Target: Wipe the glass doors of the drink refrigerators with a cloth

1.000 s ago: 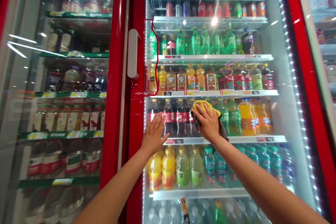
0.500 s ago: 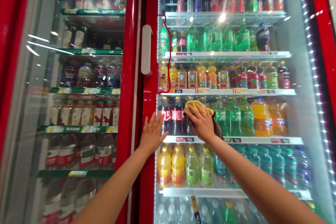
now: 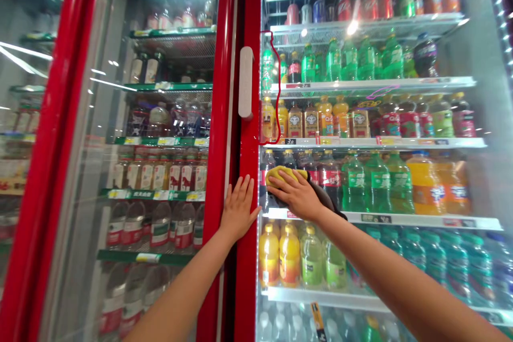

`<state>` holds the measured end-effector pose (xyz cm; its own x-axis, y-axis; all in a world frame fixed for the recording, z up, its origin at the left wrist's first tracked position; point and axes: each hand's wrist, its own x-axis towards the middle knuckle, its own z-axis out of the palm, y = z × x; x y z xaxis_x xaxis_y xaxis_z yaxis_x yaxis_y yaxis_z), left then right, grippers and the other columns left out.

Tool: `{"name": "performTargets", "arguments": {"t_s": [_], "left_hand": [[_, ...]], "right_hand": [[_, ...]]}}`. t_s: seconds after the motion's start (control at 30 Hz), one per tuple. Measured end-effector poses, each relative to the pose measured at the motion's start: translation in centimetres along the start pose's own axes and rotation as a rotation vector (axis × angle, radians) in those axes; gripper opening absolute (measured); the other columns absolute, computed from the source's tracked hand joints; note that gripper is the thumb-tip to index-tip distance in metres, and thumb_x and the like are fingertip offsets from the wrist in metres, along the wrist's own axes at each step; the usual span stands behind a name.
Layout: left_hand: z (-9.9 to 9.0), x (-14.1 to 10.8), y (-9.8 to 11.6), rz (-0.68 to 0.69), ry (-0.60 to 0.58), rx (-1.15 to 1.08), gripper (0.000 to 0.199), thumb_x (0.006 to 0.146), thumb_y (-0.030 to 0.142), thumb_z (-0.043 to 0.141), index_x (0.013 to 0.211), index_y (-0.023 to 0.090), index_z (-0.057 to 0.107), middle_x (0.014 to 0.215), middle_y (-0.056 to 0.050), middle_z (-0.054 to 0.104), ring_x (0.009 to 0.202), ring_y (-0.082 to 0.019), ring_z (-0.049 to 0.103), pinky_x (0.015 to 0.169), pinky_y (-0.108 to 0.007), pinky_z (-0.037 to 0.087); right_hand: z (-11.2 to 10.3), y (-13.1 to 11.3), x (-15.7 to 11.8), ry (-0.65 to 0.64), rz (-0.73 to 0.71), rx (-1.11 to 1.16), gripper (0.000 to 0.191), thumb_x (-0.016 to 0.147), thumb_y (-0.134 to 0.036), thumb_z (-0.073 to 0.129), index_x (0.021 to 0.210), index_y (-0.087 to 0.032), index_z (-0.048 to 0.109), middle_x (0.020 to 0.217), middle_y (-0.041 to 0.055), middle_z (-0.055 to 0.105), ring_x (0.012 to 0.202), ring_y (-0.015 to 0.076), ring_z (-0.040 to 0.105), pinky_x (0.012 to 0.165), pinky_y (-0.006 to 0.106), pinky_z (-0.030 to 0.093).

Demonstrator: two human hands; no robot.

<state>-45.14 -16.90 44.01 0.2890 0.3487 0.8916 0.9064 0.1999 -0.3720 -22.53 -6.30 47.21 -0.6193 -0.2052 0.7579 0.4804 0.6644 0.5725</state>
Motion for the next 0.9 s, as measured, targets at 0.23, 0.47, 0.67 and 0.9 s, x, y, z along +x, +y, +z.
{"name": "performTargets", "arguments": {"t_s": [0.23, 0.47, 0.67, 0.9], "left_hand": [[-0.4, -1.4, -0.8, -0.005, -0.025, 0.008, 0.083, 0.097, 0.043, 0.05, 0.163, 0.011, 0.012, 0.168, -0.017, 0.023, 0.158, -0.03, 0.015, 0.128, -0.054, 0.016], [-0.4, -2.9, -1.0, -0.012, -0.065, 0.02, 0.081, 0.096, 0.04, 0.051, 0.162, 0.009, 0.017, 0.167, -0.016, 0.027, 0.158, -0.029, 0.015, 0.128, -0.052, 0.016], [0.1, -3.3, -0.7, -0.017, -0.027, 0.023, 0.083, 0.097, 0.041, 0.05, 0.163, 0.01, 0.01, 0.168, -0.017, 0.023, 0.158, -0.03, 0.015, 0.127, -0.052, 0.019], [0.4, -2.3, -0.5, 0.0, -0.033, 0.03, 0.079, 0.096, 0.041, 0.052, 0.16, 0.007, 0.021, 0.167, -0.018, 0.026, 0.158, -0.029, 0.014, 0.128, -0.051, 0.018]], "right_hand": [[1.0, -2.3, 5.1, 0.115, 0.317, 0.009, 0.063, 0.092, -0.019, 0.059, 0.153, -0.029, 0.045, 0.164, 0.0026, 0.038, 0.156, 0.031, 0.024, 0.126, 0.059, 0.015], [1.4, -1.9, 6.6, -0.006, -0.087, 0.041, 0.053, 0.099, -0.019, 0.049, 0.15, -0.034, 0.049, 0.161, -0.0018, 0.044, 0.153, 0.0238, 0.031, 0.126, 0.053, 0.023], [0.1, -0.2, 13.2, 0.05, 0.171, 0.027, 0.053, 0.098, -0.02, 0.048, 0.15, -0.03, 0.05, 0.164, 0.0, 0.039, 0.155, 0.0282, 0.027, 0.125, 0.059, 0.019], [-0.1, -1.0, 13.8, -0.01, 0.084, 0.022, 0.049, 0.1, -0.022, 0.046, 0.148, -0.029, 0.052, 0.161, -0.0013, 0.044, 0.154, 0.0271, 0.03, 0.126, 0.054, 0.019]]}}
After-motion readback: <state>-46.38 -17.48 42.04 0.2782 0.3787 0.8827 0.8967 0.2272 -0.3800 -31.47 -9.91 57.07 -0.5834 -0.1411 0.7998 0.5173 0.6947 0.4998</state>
